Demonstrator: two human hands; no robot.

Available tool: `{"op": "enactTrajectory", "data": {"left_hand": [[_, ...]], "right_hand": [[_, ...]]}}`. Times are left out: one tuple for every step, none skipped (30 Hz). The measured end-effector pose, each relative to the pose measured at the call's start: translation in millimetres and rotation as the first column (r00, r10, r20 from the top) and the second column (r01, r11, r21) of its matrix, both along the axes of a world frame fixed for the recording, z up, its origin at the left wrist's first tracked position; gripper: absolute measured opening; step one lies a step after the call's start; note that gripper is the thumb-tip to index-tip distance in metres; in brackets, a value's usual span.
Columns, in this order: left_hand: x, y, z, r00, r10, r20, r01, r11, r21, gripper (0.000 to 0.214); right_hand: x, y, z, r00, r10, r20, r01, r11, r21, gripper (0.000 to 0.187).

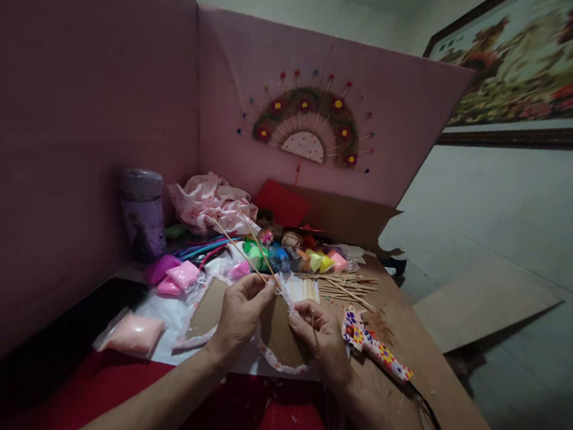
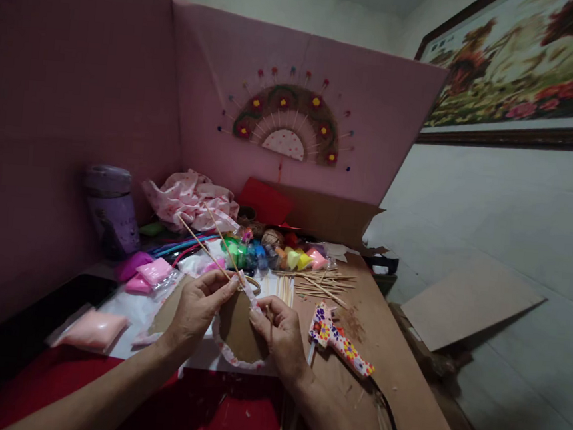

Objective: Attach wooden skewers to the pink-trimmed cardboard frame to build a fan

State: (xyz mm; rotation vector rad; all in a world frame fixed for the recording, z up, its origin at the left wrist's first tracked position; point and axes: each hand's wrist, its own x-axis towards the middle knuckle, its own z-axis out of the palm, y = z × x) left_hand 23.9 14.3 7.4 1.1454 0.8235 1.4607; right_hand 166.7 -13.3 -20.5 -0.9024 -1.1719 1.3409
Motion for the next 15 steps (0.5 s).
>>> {"op": "enactTrajectory", "data": {"left_hand": [[0.1,0.3,-0.3,1.000,0.001,0.000,-0.001,1.000,0.001,0.019],[0.0,0.6,-0.6,1.000,0.001,0.000,-0.001,1.000,0.002,0.019],[0.0,0.8,-1.1,1.000,0.001,-0.002,-0.001,1.000,0.003,0.018],[-0.1,0.9,-1.6,1.000,0.001,-0.004,-0.001,1.000,0.004,0.018],[-0.2,0.9,-2.0,1.000,0.001,-0.008,-0.001,1.000,0.003,0.018],[-0.3,0.8,-2.5,1.000,0.000,-0.012,0.000,1.000,0.001,0.019],[-0.4,0.6,-3.0,1.000,-0.004,-0.015,0.004,1.000,-0.002,0.019],[-0.4,0.5,-3.4,1.000,-0.010,-0.016,0.010,1.000,-0.003,0.019],[-0.4,0.3,-3.8,1.000,-0.015,-0.017,0.014,1.000,-0.003,0.019],[-0.5,0.2,-4.2,1.000,-0.019,-0.016,0.019,1.000,-0.003,0.019],[-0.6,0.2,-4.6,1.000,-0.022,-0.016,0.022,1.000,-0.001,0.019],[-0.8,0.2,-4.9,1.000,-0.023,-0.018,0.023,1.000,0.001,0.019],[-1.0,0.2,-5.0,1.000,-0.023,-0.022,0.023,1.000,0.001,0.019],[-1.3,0.3,-5.0,1.000,-0.018,-0.024,0.019,1.000,0.002,0.020],[-1.6,0.4,-4.7,1.000,-0.012,-0.024,0.012,1.000,0.002,0.021]], "right_hand": [[0.1,-0.1,-0.2,1.000,-0.001,0.001,0.001,1.000,0.002,0.025],[0.2,-0.2,-0.2,1.000,-0.003,0.004,0.003,1.000,0.003,0.025],[0.3,-0.2,-0.2,1.000,-0.005,0.007,0.005,1.000,0.005,0.024],[0.5,-0.1,-0.2,1.000,-0.005,0.009,0.005,1.000,0.008,0.024],[0.7,0.3,-0.4,1.000,-0.003,0.008,0.003,1.000,0.010,0.024],[0.9,0.8,-0.7,1.000,-0.001,0.005,0.001,1.000,0.014,0.023],[1.1,1.4,-1.2,1.000,0.001,0.002,-0.001,1.000,0.016,0.023],[1.4,2.1,-1.9,1.000,0.003,0.001,-0.003,1.000,0.017,0.022],[1.7,2.7,-2.7,1.000,0.001,0.000,-0.001,1.000,0.017,0.022],[2.0,3.3,-3.4,1.000,0.001,0.000,-0.001,1.000,0.016,0.022],[2.3,3.6,-3.9,1.000,-0.001,0.002,0.001,1.000,0.017,0.022],[2.5,3.8,-4.1,1.000,-0.003,0.004,0.003,1.000,0.019,0.022],[2.7,3.8,-4.0,1.000,-0.006,0.005,0.005,1.000,0.022,0.022],[2.8,3.7,-3.5,1.000,-0.008,0.006,0.008,1.000,0.026,0.022],[2.9,3.4,-2.6,1.000,-0.010,0.007,0.009,1.000,0.029,0.022]]}}
